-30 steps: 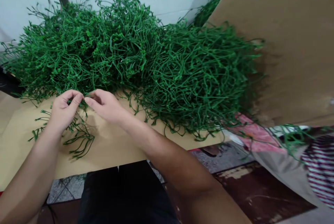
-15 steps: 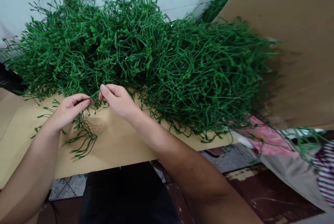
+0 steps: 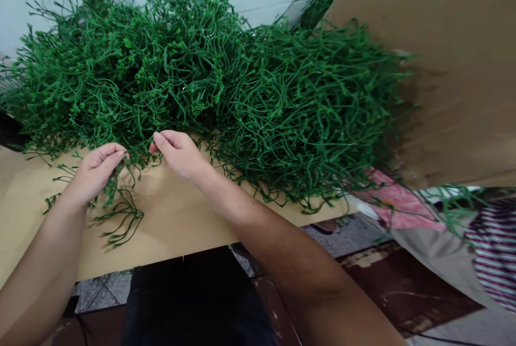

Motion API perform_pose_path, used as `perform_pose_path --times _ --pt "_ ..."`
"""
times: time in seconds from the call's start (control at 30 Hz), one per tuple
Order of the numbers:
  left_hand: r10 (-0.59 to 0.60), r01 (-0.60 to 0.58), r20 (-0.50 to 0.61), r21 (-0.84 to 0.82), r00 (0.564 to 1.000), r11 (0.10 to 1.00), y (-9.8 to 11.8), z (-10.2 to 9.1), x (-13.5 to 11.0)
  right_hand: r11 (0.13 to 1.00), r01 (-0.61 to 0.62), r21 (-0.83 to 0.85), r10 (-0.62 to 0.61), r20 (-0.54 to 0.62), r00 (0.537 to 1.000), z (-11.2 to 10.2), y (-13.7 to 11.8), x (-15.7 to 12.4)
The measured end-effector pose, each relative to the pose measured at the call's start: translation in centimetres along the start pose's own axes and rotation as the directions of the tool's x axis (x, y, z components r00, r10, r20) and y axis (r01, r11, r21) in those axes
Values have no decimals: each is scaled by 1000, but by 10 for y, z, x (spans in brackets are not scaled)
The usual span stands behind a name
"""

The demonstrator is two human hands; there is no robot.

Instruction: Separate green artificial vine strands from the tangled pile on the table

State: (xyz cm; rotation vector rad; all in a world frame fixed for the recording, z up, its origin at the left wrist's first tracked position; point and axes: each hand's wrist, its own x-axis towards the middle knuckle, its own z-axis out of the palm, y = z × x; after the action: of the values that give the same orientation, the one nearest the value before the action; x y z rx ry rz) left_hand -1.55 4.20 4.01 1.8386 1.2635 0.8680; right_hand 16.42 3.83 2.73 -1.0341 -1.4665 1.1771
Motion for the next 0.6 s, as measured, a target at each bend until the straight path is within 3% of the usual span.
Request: perform_pose_path --times 0.1,0.27,0.43,0.6 --pt "30 -30 15 14 999 999 2 -1 -2 978 29 -205 -37 -38 999 -3 1 0" --pt "102 -114 103 120 989 986 11 2 -6 809 91 -581 -149 -53 987 -13 -10 0" --pt "238 -255 104 200 966 946 22 10 -7 725 109 -680 -230 -90 969 -25 -29 15" --pt "279 -274 -2 171 960 946 19 10 2 664 228 -712 -362 -39 931 -20 -33 40"
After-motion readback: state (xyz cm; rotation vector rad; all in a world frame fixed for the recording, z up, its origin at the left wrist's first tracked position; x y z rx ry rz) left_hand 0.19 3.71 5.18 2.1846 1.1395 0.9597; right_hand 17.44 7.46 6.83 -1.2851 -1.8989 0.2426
